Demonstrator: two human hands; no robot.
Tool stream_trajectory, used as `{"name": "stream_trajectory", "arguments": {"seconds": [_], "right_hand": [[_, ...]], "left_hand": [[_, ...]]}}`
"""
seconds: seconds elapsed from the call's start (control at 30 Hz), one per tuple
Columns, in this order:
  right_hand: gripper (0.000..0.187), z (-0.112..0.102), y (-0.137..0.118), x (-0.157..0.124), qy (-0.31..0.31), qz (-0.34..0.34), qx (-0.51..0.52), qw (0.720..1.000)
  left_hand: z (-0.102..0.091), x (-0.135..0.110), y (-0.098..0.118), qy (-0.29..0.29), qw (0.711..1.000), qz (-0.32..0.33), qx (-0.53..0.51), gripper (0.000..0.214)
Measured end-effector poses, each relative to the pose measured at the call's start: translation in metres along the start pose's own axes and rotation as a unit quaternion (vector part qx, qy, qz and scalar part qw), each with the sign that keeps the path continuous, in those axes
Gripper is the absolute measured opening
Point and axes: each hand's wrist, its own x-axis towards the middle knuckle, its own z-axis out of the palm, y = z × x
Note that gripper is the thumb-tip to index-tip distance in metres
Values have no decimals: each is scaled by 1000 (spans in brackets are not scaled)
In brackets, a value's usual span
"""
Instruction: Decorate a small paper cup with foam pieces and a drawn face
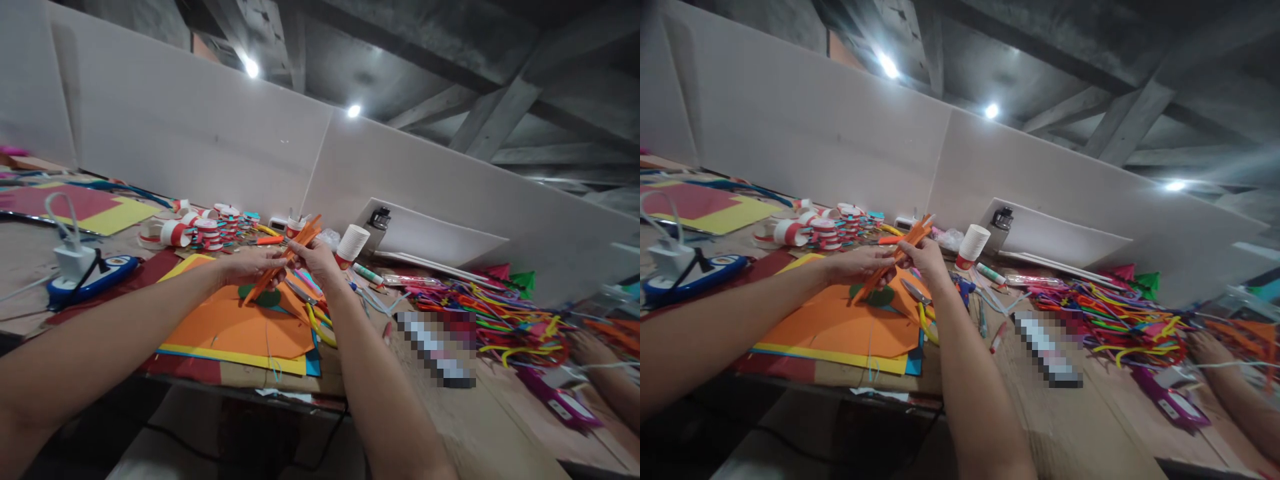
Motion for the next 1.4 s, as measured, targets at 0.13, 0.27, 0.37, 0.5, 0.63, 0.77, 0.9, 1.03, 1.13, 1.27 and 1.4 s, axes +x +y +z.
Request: {"name": "stream_trajectory", "arguments": {"seconds": [0.13, 0.27, 0.37, 0.5, 0.63, 0.77, 0.9, 1.03, 1.13, 1.27, 1.4], "right_hand": [[33, 6, 0, -2, -1, -24, -10, 1000], [27, 13, -3, -6, 3, -54, -22, 998], [18, 17, -3, -8, 6, -96, -60, 994], [13, 20, 0, -11, -7, -179, -137, 974], [13, 18, 0, -16, -59, -275, -264, 923], [18, 14, 2, -18, -151, -353, -385, 839], [45, 12, 9, -14, -184, -384, -451, 785], [57, 12, 16, -13, -195, -389, -494, 753], [63, 12, 21, -12, -198, -399, -516, 732], [54, 12, 25, -11, -180, -423, -516, 723], [33, 14, 24, -13, -176, -437, -511, 719]], "left_hand": [[1, 0, 2, 13, 1000, 2, 14, 21], [3, 2, 2, 47, 999, -3, -10, 21], [2, 4, 2, 67, 996, -20, -61, 17], [-3, 5, 4, 93, 989, -52, -107, 13], [-5, 8, 6, 130, 977, -63, -154, 13], [-6, 10, 7, 159, 969, -69, -178, 25], [-9, 11, 9, 179, 959, -63, -211, 29], [-14, 12, 9, 193, 940, -74, -270, 26], [-13, 12, 8, 192, 933, -67, -296, 23], [-6, 14, 7, 162, 938, -70, -297, 22], [2, 15, 6, 162, 946, -66, -272, 19]]}}
